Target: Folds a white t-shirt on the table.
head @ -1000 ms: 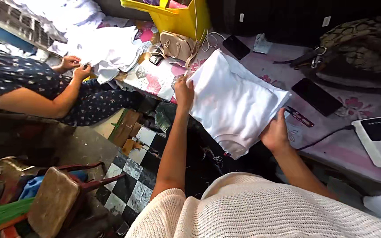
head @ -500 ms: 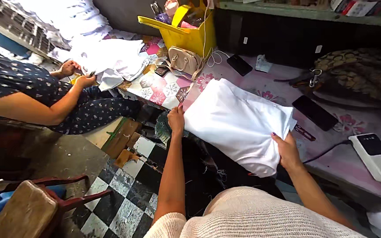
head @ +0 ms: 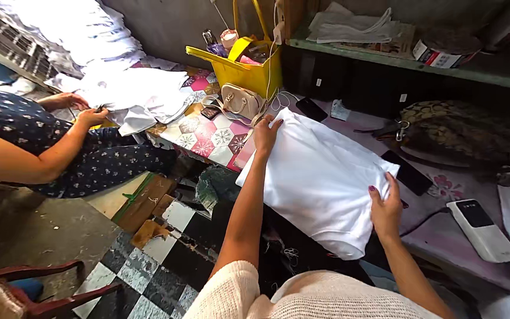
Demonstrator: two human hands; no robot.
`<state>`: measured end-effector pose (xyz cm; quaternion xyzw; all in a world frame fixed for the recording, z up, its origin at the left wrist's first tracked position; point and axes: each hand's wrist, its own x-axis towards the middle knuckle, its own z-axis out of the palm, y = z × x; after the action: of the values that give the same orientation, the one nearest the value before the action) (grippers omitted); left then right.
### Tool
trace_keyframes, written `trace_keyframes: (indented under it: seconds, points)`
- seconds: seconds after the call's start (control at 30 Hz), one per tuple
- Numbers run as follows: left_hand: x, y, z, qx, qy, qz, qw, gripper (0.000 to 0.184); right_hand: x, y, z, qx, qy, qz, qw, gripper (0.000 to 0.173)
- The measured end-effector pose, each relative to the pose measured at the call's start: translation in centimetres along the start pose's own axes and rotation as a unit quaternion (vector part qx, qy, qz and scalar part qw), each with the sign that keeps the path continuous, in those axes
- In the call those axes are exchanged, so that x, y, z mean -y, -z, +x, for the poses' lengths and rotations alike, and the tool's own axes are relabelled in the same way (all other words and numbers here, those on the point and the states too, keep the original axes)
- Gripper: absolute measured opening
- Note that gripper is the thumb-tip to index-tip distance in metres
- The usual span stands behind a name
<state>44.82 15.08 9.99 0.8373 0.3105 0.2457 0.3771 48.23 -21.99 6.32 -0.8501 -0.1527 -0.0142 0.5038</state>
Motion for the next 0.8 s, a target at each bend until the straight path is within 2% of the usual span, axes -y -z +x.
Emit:
trace_keyframes:
  seconds: [0.1, 0.13, 0.17, 0.23, 0.27, 0.3, 0.37, 0.4, 0.43, 0.5, 0.57, 0.63, 0.67, 0.73, 0.77, 0.8]
  points:
    - [3.0, -2.6, -0.8, 0.042, 0.089, 0.079, 0.992, 0.046, -1.6, -0.4, 1.0, 0.063, -0.064, -0.061, 0.994, 0.055]
    - [3.0, -3.1, -1.0, 0.027, 0.093, 0.102, 0.99, 0.049, -1.0, -0.1, 1.6, 0.079, -0.071, -0.105, 0.989, 0.057]
    - [2.6, -3.2, -1.4, 0.003, 0.064, 0.124, 0.99, 0.05, 0.0, 0.3, 1.7, 0.081, -0.063, -0.157, 0.982, 0.06]
    - [1.0, -3.3, -4.2, -0.031, -0.073, 0.156, 0.985, 0.051, 2.0, 1.1, 0.8, 0.04, 0.02, -0.23, 0.972, 0.063]
    - [0.3, -3.7, -6.6, -0.011, -0.163, 0.16, 0.973, 0.051, 3.2, 1.2, 0.3, 0.022, 0.083, -0.226, 0.97, 0.06]
    - [0.0, -4.4, -8.9, 0.041, -0.26, 0.153, 0.953, 0.051, 4.4, 0.8, -0.1, 0.019, 0.144, -0.209, 0.967, 0.057]
    - [-0.3, -5.4, -11.4, 0.212, -0.404, 0.138, 0.879, 0.053, 6.1, -1.6, -0.7, 0.05, 0.236, -0.187, 0.952, 0.053]
    - [-0.3, -5.4, -10.9, 0.274, -0.416, 0.146, 0.855, 0.053, 6.0, -3.1, -0.7, 0.081, 0.26, -0.2, 0.941, 0.053]
    - [0.3, -5.0, -9.2, 0.293, -0.39, 0.161, 0.858, 0.05, 5.0, -4.7, -0.4, 0.117, 0.262, -0.236, 0.928, 0.053]
    - [3.3, -3.4, -3.6, 0.248, -0.263, 0.242, 0.9, 0.049, 1.4, -6.5, 0.2, 0.184, 0.214, -0.307, 0.909, 0.053]
    - [7.0, -1.4, 1.8, 0.203, -0.106, 0.299, 0.926, 0.051, -0.2, -6.0, 0.0, 0.197, 0.175, -0.343, 0.902, 0.054]
    - [7.4, 0.5, 3.5, 0.184, -0.063, 0.294, 0.936, 0.052, -0.6, -3.5, -0.4, 0.199, 0.142, -0.344, 0.907, 0.053]
    - [6.1, 1.3, 2.6, 0.166, -0.084, 0.276, 0.943, 0.051, -0.9, -2.3, -0.7, 0.188, 0.131, -0.332, 0.915, 0.052]
    - [2.8, 2.1, -2.4, 0.13, -0.182, 0.214, 0.951, 0.046, -1.9, -0.3, -1.5, 0.16, 0.111, -0.268, 0.943, 0.054]
    - [1.7, 1.9, -5.8, 0.141, -0.252, 0.17, 0.942, 0.047, -2.1, 0.4, -2.1, 0.148, 0.09, -0.225, 0.959, 0.058]
    - [1.4, 1.3, -9.2, 0.179, -0.333, 0.125, 0.917, 0.052, -2.0, 1.2, -2.9, 0.138, 0.049, -0.184, 0.972, 0.064]
